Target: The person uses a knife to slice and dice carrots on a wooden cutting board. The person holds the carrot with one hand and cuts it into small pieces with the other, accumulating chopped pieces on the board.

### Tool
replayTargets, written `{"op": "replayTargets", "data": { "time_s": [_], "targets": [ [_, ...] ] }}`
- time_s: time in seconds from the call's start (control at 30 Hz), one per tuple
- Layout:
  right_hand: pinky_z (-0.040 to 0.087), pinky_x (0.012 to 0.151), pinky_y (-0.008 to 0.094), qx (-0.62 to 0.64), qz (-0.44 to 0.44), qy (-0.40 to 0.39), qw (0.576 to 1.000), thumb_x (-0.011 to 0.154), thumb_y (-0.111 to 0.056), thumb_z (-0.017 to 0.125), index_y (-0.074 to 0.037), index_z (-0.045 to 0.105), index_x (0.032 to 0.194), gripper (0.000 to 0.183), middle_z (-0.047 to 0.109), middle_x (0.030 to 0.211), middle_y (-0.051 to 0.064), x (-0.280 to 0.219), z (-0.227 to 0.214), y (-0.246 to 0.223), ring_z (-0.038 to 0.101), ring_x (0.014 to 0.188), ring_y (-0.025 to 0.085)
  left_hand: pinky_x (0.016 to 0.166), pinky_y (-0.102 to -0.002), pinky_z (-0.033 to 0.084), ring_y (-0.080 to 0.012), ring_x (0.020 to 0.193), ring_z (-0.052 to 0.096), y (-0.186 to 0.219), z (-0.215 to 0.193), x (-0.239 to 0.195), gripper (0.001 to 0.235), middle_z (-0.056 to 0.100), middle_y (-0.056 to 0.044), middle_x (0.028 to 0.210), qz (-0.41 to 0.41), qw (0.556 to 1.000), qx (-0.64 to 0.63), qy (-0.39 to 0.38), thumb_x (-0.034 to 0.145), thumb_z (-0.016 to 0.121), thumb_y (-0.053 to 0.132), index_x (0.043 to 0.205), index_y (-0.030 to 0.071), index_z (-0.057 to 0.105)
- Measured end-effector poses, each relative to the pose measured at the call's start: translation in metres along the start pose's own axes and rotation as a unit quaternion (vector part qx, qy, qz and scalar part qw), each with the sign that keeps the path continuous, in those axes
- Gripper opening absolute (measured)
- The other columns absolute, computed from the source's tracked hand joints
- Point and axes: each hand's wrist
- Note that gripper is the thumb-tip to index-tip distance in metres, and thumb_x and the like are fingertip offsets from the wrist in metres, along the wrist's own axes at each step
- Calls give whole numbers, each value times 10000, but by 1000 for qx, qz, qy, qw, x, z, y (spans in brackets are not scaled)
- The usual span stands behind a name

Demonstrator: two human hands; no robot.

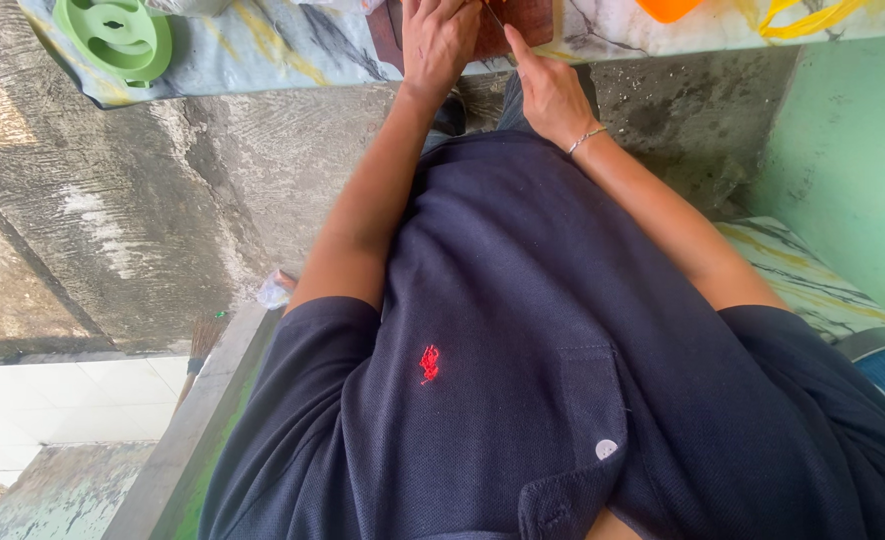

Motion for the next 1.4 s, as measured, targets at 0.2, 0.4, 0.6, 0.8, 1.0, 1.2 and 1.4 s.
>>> {"op": "replayTargets", "data": {
  "time_s": [0.2, 0.4, 0.6, 0.8, 1.0, 1.2, 1.4],
  "targets": [
    [556, 696, 481, -16, 45, -54, 997, 1087, -26, 511, 1, 369, 1617, 549, 696, 906, 249, -20, -16, 7, 685, 726, 395, 855, -401, 408, -186, 1071, 586, 3, -8, 6, 51, 692, 12, 1084, 20, 1000, 18, 9, 907, 719, 119, 955, 106, 733],
    [546, 693, 474, 12, 69, -29, 997, 1111, -53, 495, 13, 381, 1609, 515, 695, 920, 256, -17, -23, -5, 681, 733, 393, 848, -400, 406, -170, 1101, 584, 0, -4, 3, 67, 690, 40, 1081, 10, 1000, 11, 1, 889, 721, 136, 951, 115, 737],
    [526, 728, 503, 10, 61, -26, 998, 1098, -41, 515, -51, 407, 1610, 524, 687, 924, 256, -5, -28, -24, 669, 781, 430, 896, -400, 421, -208, 1116, 570, -2, -4, 2, 121, 685, 30, 1074, 20, 999, 27, -8, 846, 713, 147, 959, 121, 747],
    [513, 742, 532, 8, 64, -35, 997, 1064, -35, 526, -58, 419, 1597, 544, 690, 935, 254, -1, -35, -22, 667, 838, 457, 883, -388, 423, -208, 1067, 574, 0, -5, 6, 80, 684, 40, 1051, -1, 1000, 25, -11, 843, 692, 145, 902, 135, 744],
    [512, 742, 545, 9, 46, -84, 995, 1004, 14, 523, -52, 352, 1615, 638, 675, 925, 255, 2, -39, -6, 651, 819, 465, 849, -391, 417, -212, 1013, 578, 13, -8, 11, 63, 673, 36, 973, -78, 997, 8, -17, 845, 720, 148, 889, 136, 763],
    [507, 733, 550, 11, 13, -114, 993, 939, 46, 517, -12, 296, 1624, 722, 660, 904, 276, 4, -39, 10, 650, 808, 474, 876, -378, 431, -200, 1016, 574, 19, -4, 9, 62, 691, 40, 986, -104, 995, 8, 8, 803, 753, 123, 864, 124, 761],
    [509, 732, 534, 25, 7, -110, 994, 967, 47, 517, -11, 292, 1628, 700, 661, 892, 274, 3, -35, 16, 657, 802, 460, 876, -374, 432, -197, 1012, 585, 20, -2, 10, 73, 701, 45, 973, -104, 994, 20, 10, 779, 764, 111, 851, 121, 765]
  ]
}}
Point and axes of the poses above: each hand's wrist, its own x-axis towards the middle knuckle, its own z-axis out of the palm, y = z × x
